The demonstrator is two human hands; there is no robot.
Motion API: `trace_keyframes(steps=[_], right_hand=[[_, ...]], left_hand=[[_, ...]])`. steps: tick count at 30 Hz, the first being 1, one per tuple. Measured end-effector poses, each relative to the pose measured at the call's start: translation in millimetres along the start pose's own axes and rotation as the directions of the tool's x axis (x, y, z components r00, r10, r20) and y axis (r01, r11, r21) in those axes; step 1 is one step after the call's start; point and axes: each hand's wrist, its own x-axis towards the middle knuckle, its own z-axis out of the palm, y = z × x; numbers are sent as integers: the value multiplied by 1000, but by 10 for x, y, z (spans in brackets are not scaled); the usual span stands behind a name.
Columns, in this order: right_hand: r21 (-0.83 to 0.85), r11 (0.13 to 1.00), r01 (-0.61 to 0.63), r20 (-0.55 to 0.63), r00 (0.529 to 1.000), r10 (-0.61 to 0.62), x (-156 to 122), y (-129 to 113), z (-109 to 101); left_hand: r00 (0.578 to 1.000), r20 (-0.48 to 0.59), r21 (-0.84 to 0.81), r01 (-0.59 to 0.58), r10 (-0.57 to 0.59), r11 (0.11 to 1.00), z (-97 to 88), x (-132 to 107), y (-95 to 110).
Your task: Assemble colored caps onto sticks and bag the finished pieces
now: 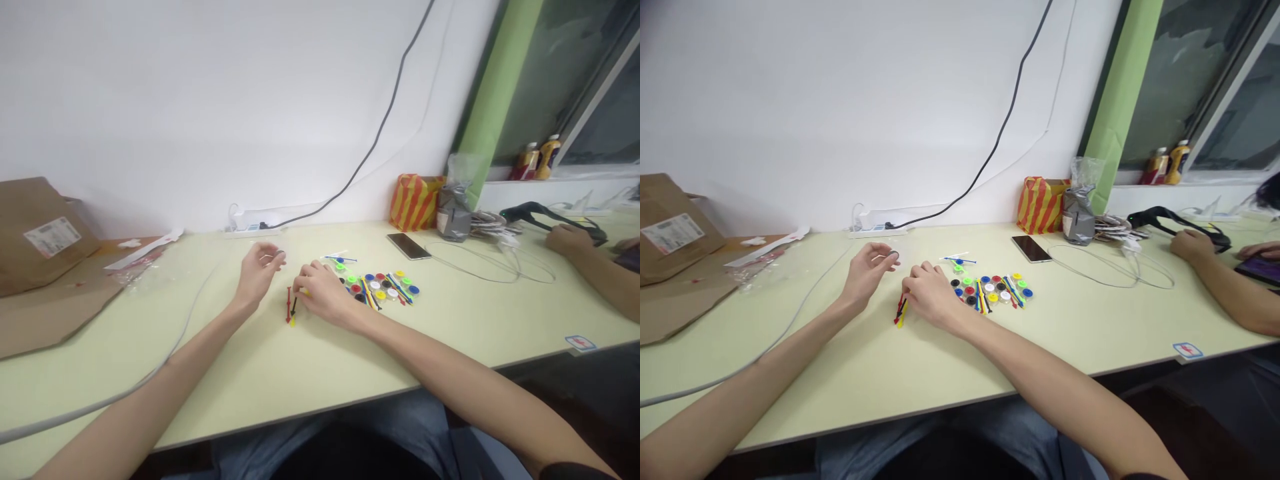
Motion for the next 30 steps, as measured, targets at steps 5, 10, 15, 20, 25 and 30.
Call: trace_keyframes(steps=[5, 10, 15, 20, 25, 30], right_hand=[[136, 990, -44, -226, 971, 75, 24, 57, -24], [308, 951, -38, -420, 891, 171, 20, 107, -161], [423, 901, -91, -456, 838, 299, 2, 131, -232], [488, 868, -90, -432, 839, 330, 14, 143, -205], [459, 885, -71, -439, 848, 296, 15, 149, -166], [344, 936, -71, -435, 871, 226, -2, 146, -175]], left_hand=[[998, -28, -68, 61, -63, 996, -72, -1, 30], [998, 51, -71, 31, -27, 997, -22, -75, 137], [979, 197, -90, 73, -54, 993, 101, -205, 279], [943, 324, -79, 110, -79, 991, 165, -306, 344], [926, 356, -93, 165, -122, 982, 177, -328, 354], [925, 350, -168, 218, -149, 961, 184, -321, 283]])
